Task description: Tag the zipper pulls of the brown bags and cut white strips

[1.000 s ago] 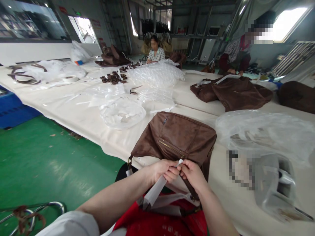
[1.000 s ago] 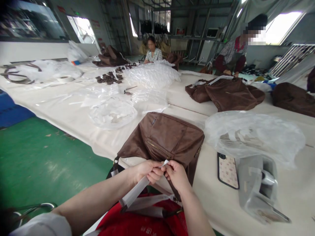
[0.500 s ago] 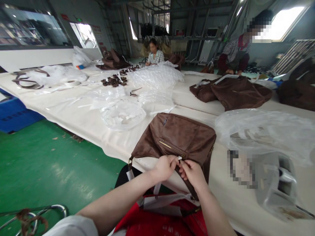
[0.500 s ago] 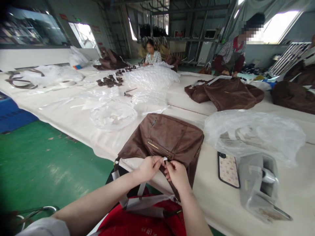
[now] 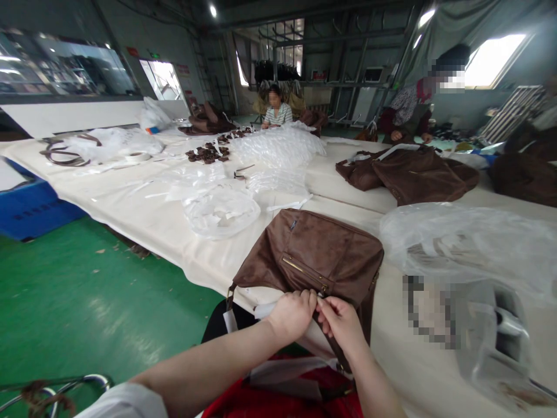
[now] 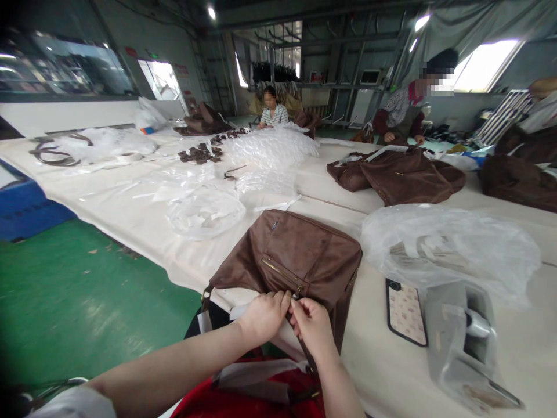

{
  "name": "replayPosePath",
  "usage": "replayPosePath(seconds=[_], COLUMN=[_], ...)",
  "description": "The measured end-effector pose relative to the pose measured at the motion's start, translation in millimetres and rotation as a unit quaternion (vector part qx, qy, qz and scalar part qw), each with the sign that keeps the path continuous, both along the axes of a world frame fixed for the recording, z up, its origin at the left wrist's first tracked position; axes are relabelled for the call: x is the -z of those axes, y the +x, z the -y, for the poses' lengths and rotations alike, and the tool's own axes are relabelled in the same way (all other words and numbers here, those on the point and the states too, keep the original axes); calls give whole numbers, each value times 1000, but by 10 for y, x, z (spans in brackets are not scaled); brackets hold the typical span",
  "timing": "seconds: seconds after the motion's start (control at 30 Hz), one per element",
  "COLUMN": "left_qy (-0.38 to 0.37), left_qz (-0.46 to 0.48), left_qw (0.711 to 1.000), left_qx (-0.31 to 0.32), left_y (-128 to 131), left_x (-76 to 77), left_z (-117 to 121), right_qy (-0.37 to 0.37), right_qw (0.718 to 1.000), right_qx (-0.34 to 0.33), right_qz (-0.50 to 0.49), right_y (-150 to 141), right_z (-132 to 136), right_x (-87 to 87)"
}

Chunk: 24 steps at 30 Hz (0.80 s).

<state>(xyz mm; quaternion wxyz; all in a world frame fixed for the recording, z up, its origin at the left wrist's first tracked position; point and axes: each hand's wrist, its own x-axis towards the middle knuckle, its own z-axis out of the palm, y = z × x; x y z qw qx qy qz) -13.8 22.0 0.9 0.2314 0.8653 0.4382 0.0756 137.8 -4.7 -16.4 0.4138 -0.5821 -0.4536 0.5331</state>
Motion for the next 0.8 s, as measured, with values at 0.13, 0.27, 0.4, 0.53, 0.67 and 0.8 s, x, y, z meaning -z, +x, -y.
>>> replayPosePath(seconds=[0.13,0.27,0.4,0.53,0.67,0.8], left_qy=[-31,-103,-213,-363,-504,-609], left_qz=[51,150,271,360,395,408], left_qw=[998,979,929,842,751,665], left_qx=[-33,-89,-131,-170,-165,-140], left_y=[-60,-83,-13,36,-20,-89], left_x=[35,52,64,47,-42,-106], left_z=[-20,-37,-55,-67,-84,-118], right_qy=[12,11,8,7,11,5], right_qw=[1000,1000,1000,1000,1000,1000], right_qx=[1,3,4,1,-9,-11], right_qz=[-4,-3,1,5,12,14], right_y=[6,-1,-3,2,12,9], right_z=[-4,-10,-16,-14,-13,-16], right_x=[70,95,98,85,63,31])
